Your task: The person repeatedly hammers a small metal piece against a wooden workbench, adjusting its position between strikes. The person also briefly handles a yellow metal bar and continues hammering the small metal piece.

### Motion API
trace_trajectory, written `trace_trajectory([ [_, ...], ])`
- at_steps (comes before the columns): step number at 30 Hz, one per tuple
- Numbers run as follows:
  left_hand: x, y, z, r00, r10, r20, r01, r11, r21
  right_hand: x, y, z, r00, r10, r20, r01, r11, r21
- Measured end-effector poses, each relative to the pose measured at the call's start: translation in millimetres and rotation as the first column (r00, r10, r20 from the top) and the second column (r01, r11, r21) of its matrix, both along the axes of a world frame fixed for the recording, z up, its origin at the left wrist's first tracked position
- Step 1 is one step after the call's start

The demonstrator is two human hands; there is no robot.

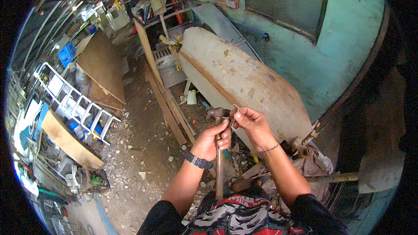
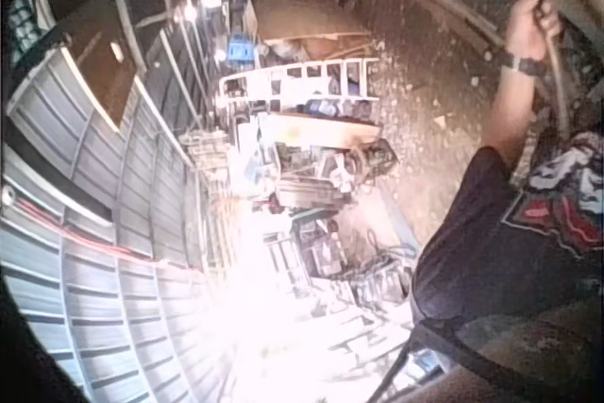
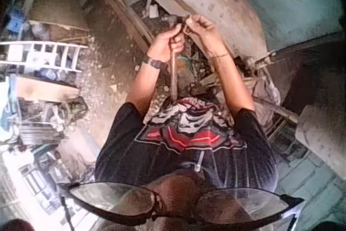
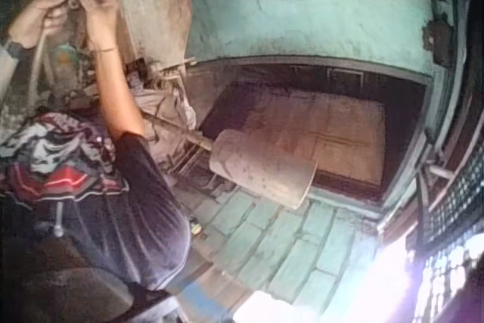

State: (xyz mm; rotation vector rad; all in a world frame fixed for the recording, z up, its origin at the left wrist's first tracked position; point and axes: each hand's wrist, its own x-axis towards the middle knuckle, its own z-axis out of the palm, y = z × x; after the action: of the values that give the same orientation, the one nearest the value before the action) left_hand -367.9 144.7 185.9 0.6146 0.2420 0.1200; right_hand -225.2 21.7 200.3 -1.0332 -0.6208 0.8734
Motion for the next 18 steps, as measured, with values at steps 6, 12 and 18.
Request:
trace_trajectory([
  [6,-20.0,-8.2,26.7,0.966,0.251,-0.057,-0.23,0.94,0.251,-10.6,-26.7,12.7,0.999,-0.027,0.03,0.027,1.0,0.011],
  [12,-18.9,-25.8,41.0,0.979,0.203,0.002,-0.191,0.918,0.348,-22.4,-32.3,16.6,0.987,-0.098,-0.124,0.1,0.995,0.012],
  [18,-16.9,-35.1,40.3,0.98,0.193,0.056,-0.195,0.851,0.488,-24.6,-40.2,23.4,0.977,-0.135,-0.162,0.139,0.99,0.012],
])
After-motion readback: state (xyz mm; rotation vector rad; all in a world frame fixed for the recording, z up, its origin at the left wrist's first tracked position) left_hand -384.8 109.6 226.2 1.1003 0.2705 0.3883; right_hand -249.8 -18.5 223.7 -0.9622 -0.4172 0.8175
